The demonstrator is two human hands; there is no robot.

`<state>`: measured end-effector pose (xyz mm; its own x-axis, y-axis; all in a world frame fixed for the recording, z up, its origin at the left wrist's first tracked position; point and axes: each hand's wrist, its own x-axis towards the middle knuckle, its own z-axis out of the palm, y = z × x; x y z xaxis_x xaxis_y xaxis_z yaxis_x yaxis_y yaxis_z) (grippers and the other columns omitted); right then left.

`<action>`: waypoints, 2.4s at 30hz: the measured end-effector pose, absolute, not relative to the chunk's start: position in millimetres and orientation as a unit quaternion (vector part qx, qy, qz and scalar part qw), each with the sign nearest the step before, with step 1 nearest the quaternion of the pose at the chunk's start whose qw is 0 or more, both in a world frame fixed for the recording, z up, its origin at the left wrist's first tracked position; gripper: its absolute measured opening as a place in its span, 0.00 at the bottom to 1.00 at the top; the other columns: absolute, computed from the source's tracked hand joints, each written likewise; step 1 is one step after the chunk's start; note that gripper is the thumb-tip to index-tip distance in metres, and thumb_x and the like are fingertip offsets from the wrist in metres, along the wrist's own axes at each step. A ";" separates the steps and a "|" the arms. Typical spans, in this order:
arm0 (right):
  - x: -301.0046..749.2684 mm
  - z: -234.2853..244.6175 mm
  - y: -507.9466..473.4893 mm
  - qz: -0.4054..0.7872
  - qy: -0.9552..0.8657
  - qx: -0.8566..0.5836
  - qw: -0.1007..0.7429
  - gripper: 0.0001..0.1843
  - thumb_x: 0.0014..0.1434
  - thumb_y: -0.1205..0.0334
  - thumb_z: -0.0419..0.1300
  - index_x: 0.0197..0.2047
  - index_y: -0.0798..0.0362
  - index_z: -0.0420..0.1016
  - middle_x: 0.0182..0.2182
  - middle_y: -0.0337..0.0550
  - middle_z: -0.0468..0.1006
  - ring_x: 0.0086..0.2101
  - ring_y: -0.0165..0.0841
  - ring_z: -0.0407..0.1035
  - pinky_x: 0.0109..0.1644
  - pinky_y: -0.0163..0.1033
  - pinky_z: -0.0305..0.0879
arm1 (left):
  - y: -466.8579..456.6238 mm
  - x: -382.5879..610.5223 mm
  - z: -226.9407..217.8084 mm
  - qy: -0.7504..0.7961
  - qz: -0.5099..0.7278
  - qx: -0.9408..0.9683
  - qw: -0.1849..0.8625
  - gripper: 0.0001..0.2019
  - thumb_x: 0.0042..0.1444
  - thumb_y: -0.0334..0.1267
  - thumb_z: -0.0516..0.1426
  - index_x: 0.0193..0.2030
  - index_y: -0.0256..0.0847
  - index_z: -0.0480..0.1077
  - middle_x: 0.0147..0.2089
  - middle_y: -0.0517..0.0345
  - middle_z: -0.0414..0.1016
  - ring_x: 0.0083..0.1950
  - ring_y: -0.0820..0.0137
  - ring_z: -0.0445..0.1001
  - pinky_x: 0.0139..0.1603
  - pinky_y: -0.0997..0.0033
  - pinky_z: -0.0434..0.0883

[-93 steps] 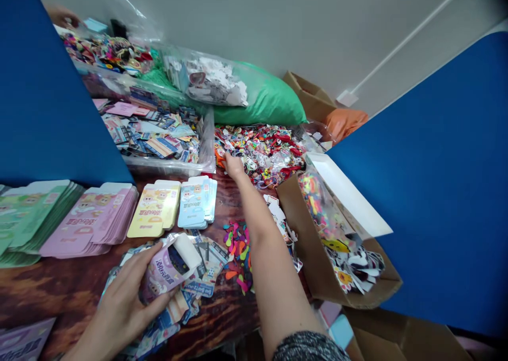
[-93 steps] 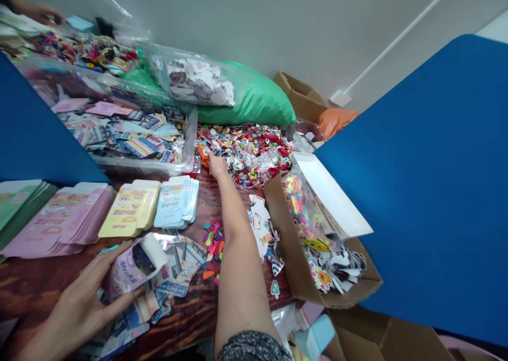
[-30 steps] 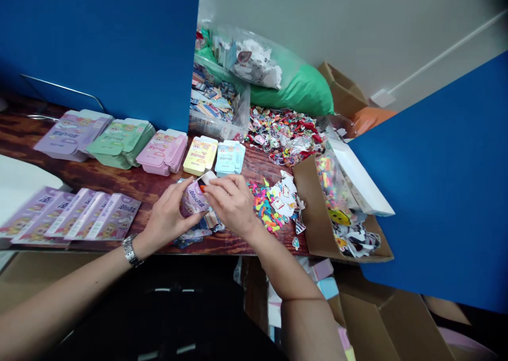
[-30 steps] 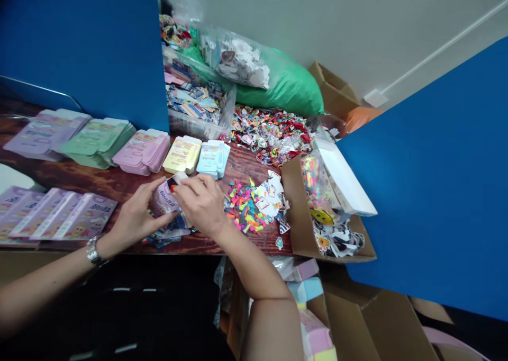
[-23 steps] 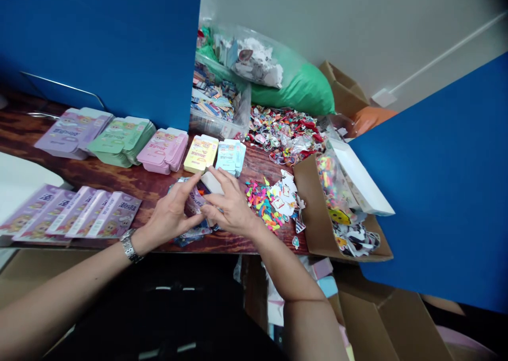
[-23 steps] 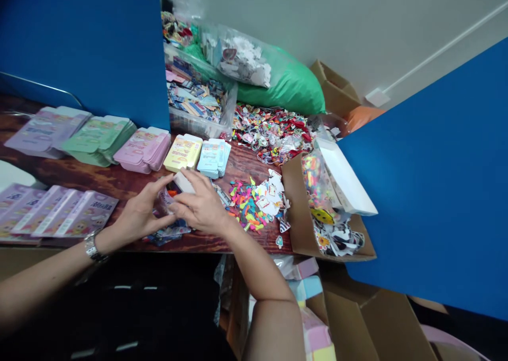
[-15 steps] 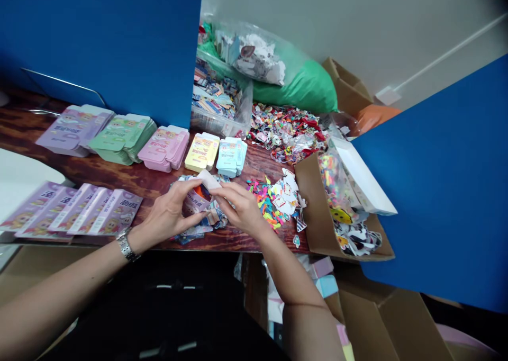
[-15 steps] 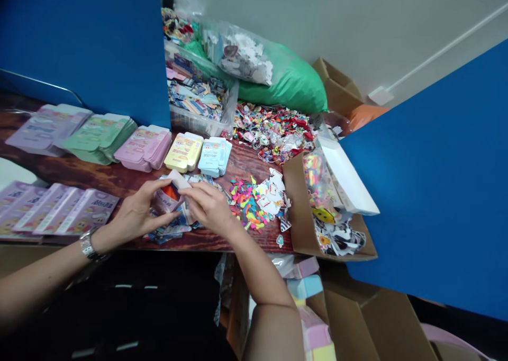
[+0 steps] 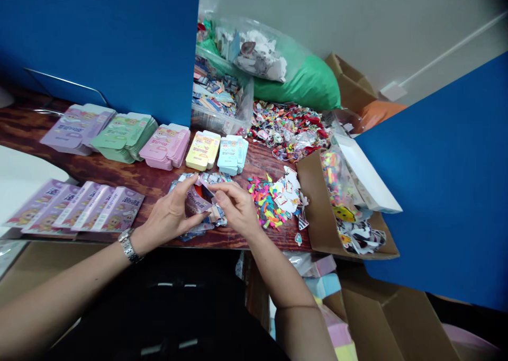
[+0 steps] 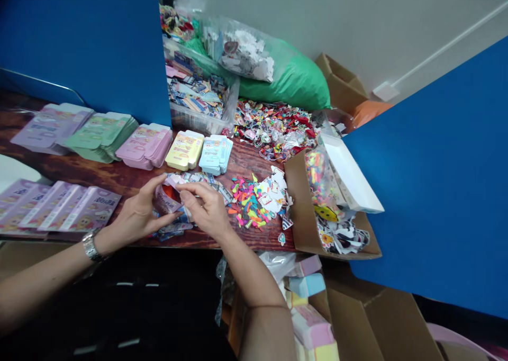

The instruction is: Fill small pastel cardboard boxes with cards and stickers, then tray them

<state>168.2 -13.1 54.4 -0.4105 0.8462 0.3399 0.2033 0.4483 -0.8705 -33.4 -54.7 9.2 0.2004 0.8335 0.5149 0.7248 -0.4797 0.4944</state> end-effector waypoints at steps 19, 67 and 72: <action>141.9 17.9 -47.5 0.071 -0.843 -0.335 0.415 0.35 0.72 0.73 0.47 0.79 0.54 0.49 0.66 0.50 0.73 0.68 0.37 0.64 0.74 0.46 0.65 | -58.3 -30.5 13.0 0.522 0.264 0.802 -0.119 0.47 0.65 0.44 0.54 0.79 0.28 0.28 0.54 0.31 0.72 0.46 0.51 0.75 0.39 0.55 0.77; 125.6 41.5 -44.5 0.245 -0.804 -0.345 0.416 0.17 0.73 0.64 0.54 0.59 0.47 0.80 0.50 0.48 0.84 0.50 0.36 0.79 0.59 0.44 0.77 | -84.4 -56.9 14.7 0.562 0.271 0.769 -0.137 0.51 0.62 0.43 0.58 0.79 0.28 0.29 0.55 0.29 0.72 0.48 0.48 0.75 0.41 0.52 0.78; 113.7 22.5 -54.3 0.190 -0.809 -0.350 0.432 0.19 0.73 0.65 0.51 0.61 0.49 0.78 0.52 0.49 0.84 0.54 0.38 0.78 0.63 0.47 0.75 | -87.3 -59.2 15.6 0.588 0.257 0.755 -0.132 0.50 0.63 0.45 0.58 0.79 0.31 0.28 0.55 0.31 0.72 0.48 0.49 0.76 0.41 0.53 0.77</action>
